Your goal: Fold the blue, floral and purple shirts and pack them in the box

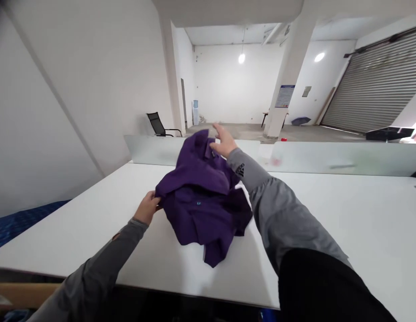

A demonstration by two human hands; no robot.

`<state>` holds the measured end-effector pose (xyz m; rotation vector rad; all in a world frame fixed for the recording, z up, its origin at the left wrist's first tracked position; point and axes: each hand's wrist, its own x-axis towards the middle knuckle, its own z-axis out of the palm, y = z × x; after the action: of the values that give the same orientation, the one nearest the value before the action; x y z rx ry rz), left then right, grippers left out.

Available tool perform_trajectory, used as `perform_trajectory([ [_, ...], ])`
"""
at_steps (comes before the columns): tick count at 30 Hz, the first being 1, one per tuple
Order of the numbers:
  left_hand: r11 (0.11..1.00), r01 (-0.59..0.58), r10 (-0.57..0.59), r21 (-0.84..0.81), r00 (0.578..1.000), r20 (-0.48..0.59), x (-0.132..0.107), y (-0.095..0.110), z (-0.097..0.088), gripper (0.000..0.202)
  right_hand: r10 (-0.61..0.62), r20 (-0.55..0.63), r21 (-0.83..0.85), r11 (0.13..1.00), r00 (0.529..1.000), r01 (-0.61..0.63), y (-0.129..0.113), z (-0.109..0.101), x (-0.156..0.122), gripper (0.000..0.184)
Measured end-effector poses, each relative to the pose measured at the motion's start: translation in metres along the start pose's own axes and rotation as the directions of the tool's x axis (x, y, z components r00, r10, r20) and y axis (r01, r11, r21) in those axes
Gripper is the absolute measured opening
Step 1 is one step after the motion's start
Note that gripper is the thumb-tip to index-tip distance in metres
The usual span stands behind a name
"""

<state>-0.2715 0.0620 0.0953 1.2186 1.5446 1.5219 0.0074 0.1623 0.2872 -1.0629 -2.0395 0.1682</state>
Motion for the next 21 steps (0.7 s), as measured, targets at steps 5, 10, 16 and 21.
perform_trajectory([
  [5, 0.929, -0.197, 0.221, 0.313, 0.974, -0.043, -0.021, -0.059, -0.048, 0.026, 0.3, 0.141, -0.264, 0.93, 0.943, -0.257, 0.054, 0.039, -0.106, 0.036],
  [10, 0.538, -0.715, 0.458, 0.447, 0.693, 0.557, -0.08, -0.054, -0.004, 0.069, 0.35, 0.304, -0.372, 0.9, 0.886, -0.228, 0.075, 0.076, -0.194, 0.032],
  [16, 0.506, -0.74, 0.317, 0.442, 0.637, 0.703, -0.077, -0.037, 0.016, 0.033, -0.119, 0.185, -0.045, 0.991, 0.975, 0.129, -0.009, 0.091, -0.222, 0.023],
  [21, 0.494, -0.524, 0.157, 0.694, 0.839, 0.521, -0.037, -0.035, -0.095, 0.031, -0.613, 0.473, 0.666, 0.719, 0.633, 0.198, -0.075, 0.079, -0.246, 0.022],
])
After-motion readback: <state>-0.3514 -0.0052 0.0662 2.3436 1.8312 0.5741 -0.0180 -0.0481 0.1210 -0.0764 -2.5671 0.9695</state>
